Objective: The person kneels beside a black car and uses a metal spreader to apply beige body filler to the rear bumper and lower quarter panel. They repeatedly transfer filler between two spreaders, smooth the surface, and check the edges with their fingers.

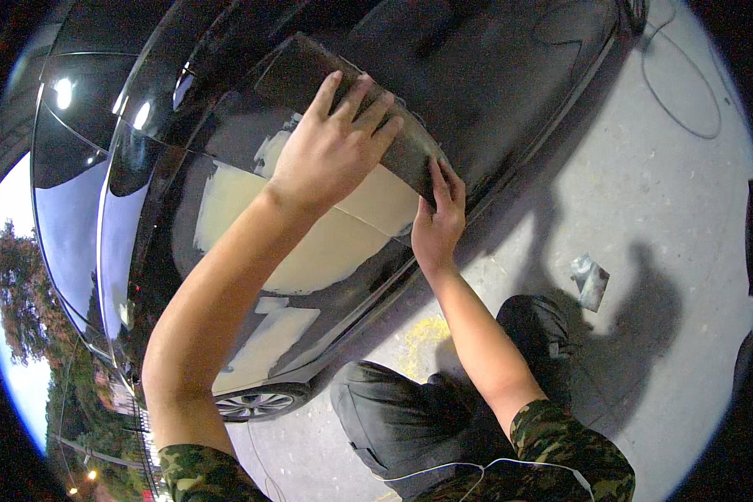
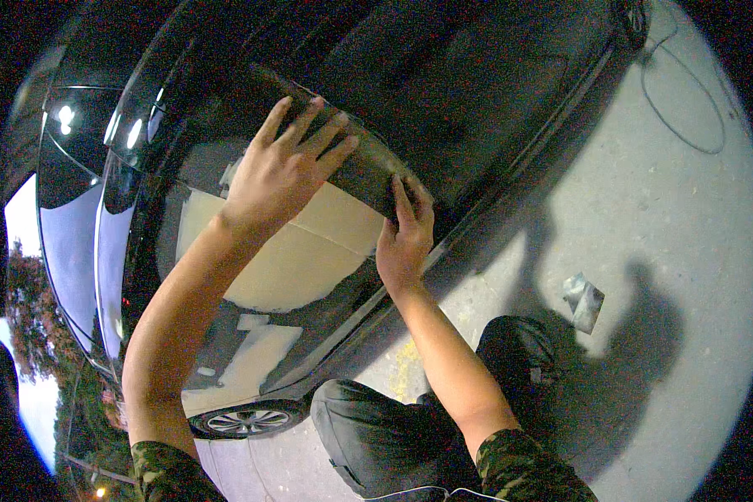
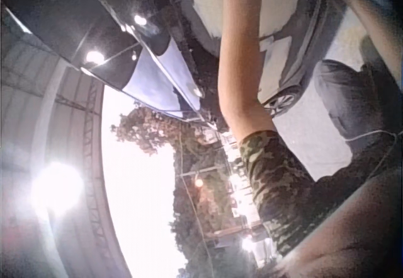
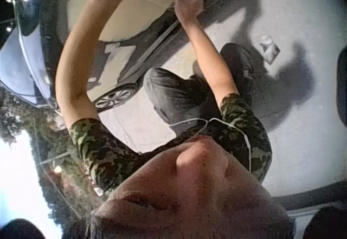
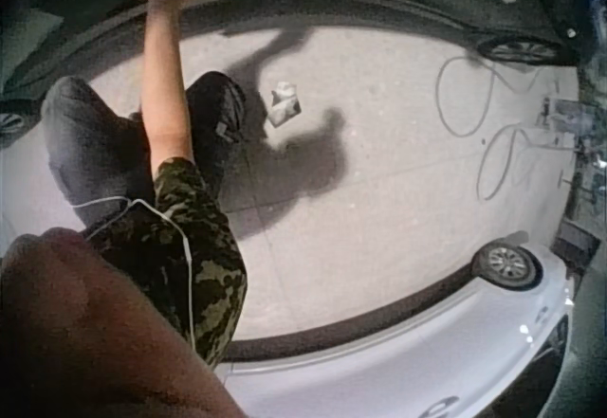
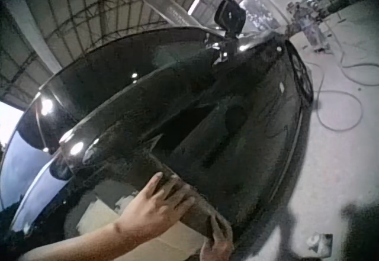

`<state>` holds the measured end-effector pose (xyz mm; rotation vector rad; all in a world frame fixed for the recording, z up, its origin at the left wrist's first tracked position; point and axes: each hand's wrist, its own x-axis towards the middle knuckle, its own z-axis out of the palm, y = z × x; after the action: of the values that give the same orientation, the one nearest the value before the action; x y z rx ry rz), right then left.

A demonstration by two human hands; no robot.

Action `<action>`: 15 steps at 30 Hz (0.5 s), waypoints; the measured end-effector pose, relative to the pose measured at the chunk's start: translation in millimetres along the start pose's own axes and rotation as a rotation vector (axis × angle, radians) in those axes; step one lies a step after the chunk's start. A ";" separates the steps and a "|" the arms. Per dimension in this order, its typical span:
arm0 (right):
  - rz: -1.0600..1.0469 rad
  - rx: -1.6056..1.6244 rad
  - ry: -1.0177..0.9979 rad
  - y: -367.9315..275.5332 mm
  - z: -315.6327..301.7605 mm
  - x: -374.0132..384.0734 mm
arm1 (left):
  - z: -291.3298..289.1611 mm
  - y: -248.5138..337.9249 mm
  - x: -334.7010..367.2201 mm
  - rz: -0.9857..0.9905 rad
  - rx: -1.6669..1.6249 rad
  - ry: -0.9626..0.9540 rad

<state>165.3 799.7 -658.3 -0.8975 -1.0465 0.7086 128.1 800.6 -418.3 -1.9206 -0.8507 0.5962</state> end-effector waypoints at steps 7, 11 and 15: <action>-0.005 0.017 -0.011 -1.1 6.8 -11.4 | 8.4 1.6 -21.6 -0.024 -0.065 0.031; -0.017 -0.018 -0.058 -4.0 8.7 -30.9 | 6.3 9.5 -45.1 -0.065 -0.069 -0.003; 0.019 0.028 -0.062 -10.3 15.2 -51.7 | 2.5 12.5 -65.4 -0.082 -0.131 -0.052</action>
<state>133.8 755.7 -667.3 -0.8672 -1.0811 0.7695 88.3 747.9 -426.7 -1.9843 -1.0186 0.5546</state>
